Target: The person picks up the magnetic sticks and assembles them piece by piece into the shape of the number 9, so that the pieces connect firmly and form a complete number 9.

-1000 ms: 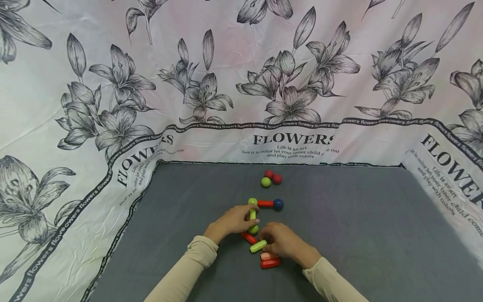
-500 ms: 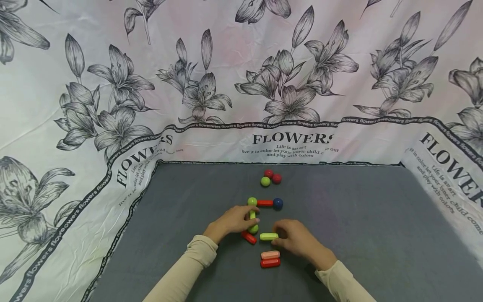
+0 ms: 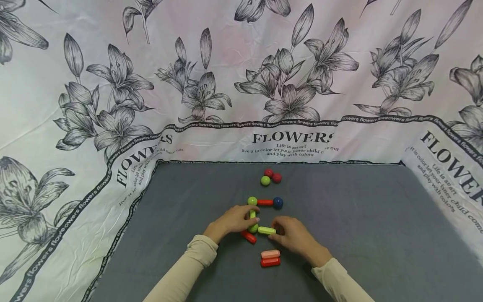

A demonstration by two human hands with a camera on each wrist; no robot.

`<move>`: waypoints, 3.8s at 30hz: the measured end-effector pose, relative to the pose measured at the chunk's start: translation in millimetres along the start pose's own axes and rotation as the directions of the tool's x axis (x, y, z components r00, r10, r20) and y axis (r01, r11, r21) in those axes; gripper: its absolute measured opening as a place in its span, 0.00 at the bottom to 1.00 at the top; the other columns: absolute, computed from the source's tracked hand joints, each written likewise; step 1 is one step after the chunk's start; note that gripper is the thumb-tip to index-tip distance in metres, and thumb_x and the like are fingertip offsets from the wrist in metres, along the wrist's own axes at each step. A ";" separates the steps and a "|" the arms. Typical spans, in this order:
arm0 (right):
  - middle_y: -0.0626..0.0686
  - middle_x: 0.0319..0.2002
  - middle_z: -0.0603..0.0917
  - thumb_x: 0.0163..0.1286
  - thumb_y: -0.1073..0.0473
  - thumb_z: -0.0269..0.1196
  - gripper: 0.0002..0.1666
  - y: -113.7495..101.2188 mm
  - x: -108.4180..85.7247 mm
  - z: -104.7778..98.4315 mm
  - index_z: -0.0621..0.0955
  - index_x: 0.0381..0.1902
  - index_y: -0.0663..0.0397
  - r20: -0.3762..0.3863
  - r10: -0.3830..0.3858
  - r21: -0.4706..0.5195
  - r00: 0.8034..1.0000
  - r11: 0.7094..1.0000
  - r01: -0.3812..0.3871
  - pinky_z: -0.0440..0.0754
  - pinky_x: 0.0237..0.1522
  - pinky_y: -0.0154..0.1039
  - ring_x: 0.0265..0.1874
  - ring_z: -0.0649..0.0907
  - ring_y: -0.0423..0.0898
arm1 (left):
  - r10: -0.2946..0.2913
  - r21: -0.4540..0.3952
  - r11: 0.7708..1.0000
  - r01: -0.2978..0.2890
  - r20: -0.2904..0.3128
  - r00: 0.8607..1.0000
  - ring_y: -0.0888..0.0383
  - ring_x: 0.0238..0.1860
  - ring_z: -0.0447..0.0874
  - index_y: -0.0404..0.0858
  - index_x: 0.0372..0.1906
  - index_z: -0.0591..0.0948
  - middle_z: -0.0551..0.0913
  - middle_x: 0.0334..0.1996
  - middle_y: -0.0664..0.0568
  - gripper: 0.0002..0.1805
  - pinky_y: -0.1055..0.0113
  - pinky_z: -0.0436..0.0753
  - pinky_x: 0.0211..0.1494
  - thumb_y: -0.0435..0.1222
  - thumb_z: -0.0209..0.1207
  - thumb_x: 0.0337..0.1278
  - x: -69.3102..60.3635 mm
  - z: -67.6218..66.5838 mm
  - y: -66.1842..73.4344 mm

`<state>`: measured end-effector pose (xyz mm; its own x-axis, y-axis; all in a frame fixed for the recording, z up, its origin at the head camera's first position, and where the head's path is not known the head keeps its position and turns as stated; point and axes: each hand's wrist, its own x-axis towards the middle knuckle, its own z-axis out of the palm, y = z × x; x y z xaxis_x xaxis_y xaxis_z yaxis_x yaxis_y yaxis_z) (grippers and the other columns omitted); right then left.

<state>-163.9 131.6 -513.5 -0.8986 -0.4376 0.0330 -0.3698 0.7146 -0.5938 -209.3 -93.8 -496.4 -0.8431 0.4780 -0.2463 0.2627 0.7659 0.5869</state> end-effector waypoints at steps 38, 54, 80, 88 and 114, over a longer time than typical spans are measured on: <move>0.44 0.29 0.80 0.59 0.57 0.75 0.10 5.1 4.7 6.2 0.84 0.35 0.49 -0.028 -0.012 -0.006 1.000 1.000 0.012 0.72 0.30 0.31 0.27 0.75 0.37 | -0.011 0.028 1.000 0.011 -0.009 1.000 0.63 0.25 0.70 0.46 0.62 0.79 0.76 0.27 0.58 0.23 0.70 0.67 0.29 0.51 0.59 0.68 -1.0 3.6 3.6; 0.44 0.29 0.81 0.60 0.56 0.74 0.08 6.5 5.9 2.3 0.85 0.35 0.49 -0.031 -0.034 -0.022 0.999 0.999 0.033 0.72 0.31 0.31 0.27 0.75 0.35 | 0.003 0.034 0.999 -0.002 -0.023 1.000 0.63 0.25 0.70 0.47 0.61 0.80 0.76 0.27 0.58 0.22 0.70 0.68 0.30 0.51 0.59 0.68 -0.7 4.0 1.7; 0.59 0.40 0.87 0.69 0.56 0.66 0.11 46.7 68.0 -71.0 0.85 0.44 0.57 -0.172 0.159 0.084 0.972 0.986 -0.146 0.79 0.35 0.41 0.36 0.84 0.50 | 0.072 0.232 0.972 -0.042 -0.124 0.990 0.60 0.41 0.77 0.49 0.61 0.80 0.81 0.50 0.54 0.22 0.61 0.79 0.47 0.53 0.59 0.68 -6.4 0.1 17.2; 0.59 0.40 0.87 0.69 0.56 0.66 0.12 53.9 79.4 -73.0 0.85 0.45 0.58 -0.153 0.173 0.067 0.973 0.984 -0.165 0.80 0.35 0.41 0.37 0.84 0.51 | 0.117 0.232 0.969 -0.089 -0.109 0.987 0.61 0.39 0.75 0.47 0.59 0.81 0.82 0.44 0.52 0.21 0.64 0.78 0.44 0.51 0.59 0.69 -8.9 0.0 20.8; 0.49 0.36 0.87 0.62 0.54 0.73 0.14 11.2 0.1 -41.8 0.86 0.41 0.55 0.042 -0.064 0.162 0.997 0.985 0.057 0.79 0.34 0.32 0.33 0.82 0.36 | 0.093 0.208 0.977 -0.047 -0.215 0.972 0.59 0.40 0.78 0.47 0.56 0.84 0.83 0.40 0.51 0.15 0.66 0.77 0.41 0.43 0.60 0.69 15.7 -9.8 23.8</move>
<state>-178.1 162.4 -486.6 -0.8621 -0.5054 0.0370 -0.3770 0.5907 -0.7135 -220.9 -72.3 -478.7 -0.8963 0.4431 -0.0187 0.3942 0.8153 0.4241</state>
